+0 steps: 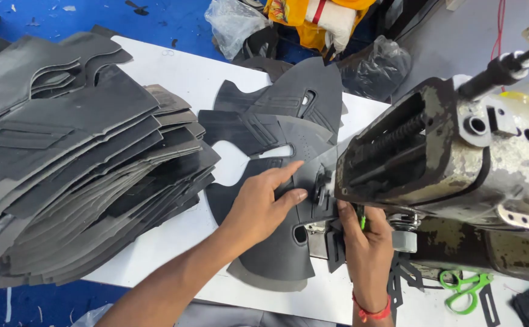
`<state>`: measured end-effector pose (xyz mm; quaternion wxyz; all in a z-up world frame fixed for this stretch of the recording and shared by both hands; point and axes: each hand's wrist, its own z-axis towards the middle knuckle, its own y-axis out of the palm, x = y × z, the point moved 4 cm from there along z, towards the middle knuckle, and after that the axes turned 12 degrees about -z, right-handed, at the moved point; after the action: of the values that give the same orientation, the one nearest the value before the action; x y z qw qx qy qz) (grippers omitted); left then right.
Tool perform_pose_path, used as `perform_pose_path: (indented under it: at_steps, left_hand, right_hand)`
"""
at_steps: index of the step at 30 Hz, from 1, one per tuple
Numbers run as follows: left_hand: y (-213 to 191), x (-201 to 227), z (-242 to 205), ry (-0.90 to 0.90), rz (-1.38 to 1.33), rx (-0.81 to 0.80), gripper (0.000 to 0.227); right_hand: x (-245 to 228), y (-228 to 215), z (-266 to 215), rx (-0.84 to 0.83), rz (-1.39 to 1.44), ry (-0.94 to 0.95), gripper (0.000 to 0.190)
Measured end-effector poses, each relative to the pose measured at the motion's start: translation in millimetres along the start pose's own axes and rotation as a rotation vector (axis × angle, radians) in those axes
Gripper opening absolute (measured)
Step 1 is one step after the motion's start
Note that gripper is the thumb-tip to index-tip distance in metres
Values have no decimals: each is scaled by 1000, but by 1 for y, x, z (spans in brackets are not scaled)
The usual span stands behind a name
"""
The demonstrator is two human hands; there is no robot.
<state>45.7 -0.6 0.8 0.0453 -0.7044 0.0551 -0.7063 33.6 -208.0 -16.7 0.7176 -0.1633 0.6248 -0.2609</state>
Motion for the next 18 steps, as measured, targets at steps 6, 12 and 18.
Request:
perform_pose_path:
  at_steps: [6, 12, 18]
  left_hand:
    - [-3, 12, 24, 47, 107, -46, 54]
    - [-3, 17, 60, 291, 194, -243, 46]
    - [12, 27, 95, 353, 287, -508, 42]
  right_hand:
    - [20, 4, 7, 16, -13, 160, 19]
    - [27, -15, 7, 51, -620, -308, 26]
    - [-11, -52, 35, 96, -447, -474, 20]
